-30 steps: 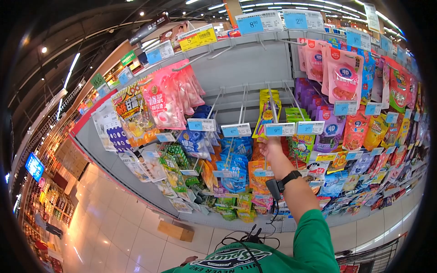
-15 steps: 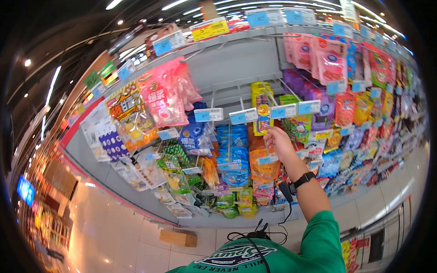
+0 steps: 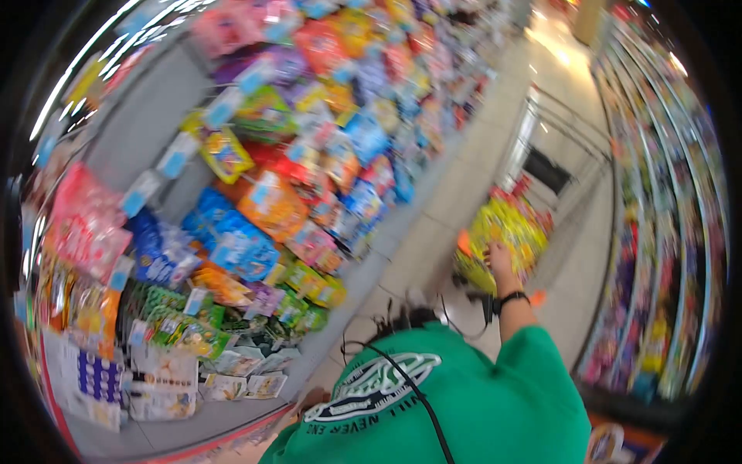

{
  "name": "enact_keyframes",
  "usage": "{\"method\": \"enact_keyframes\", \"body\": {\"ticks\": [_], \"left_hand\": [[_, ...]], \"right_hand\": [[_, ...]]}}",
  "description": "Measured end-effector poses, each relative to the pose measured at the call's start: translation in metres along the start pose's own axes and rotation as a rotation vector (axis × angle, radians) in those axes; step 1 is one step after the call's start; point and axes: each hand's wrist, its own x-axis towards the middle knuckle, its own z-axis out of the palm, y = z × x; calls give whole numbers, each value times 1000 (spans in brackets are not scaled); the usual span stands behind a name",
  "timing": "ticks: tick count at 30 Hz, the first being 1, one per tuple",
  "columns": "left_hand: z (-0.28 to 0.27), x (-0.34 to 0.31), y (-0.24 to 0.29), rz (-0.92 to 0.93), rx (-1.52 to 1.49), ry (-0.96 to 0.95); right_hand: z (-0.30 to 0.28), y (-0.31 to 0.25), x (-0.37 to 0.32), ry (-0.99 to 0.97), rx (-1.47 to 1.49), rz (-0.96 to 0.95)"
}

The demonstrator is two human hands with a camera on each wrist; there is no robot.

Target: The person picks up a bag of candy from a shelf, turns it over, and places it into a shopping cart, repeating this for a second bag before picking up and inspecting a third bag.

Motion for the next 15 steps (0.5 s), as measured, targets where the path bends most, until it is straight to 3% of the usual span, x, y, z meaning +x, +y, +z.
{"method": "enact_keyframes", "body": {"ticks": [2, 3, 4, 8, 10, 13, 15], "left_hand": [[-38, 16, 10, -509, -1331, -12], [-86, 10, 42, -628, -1506, 41], [-119, 10, 67, -634, -1453, 51], [-141, 38, 91, -595, -1348, 35], [-149, 42, 104, -484, -1254, -67], [-180, 26, 140, -430, -1041, -82], [-175, 18, 145, -495, -1087, -46]], "right_hand": [[-69, 56, -12, 121, -6, 149], [-96, 87, -16, 279, -374, 18], [-111, 107, -21, 411, -747, -118], [-124, 122, -51, 492, -660, -177], [-116, 119, -45, 573, -692, -333], [-107, 89, -12, 450, -739, -360], [-104, 85, 31, 364, -702, -337]]}}
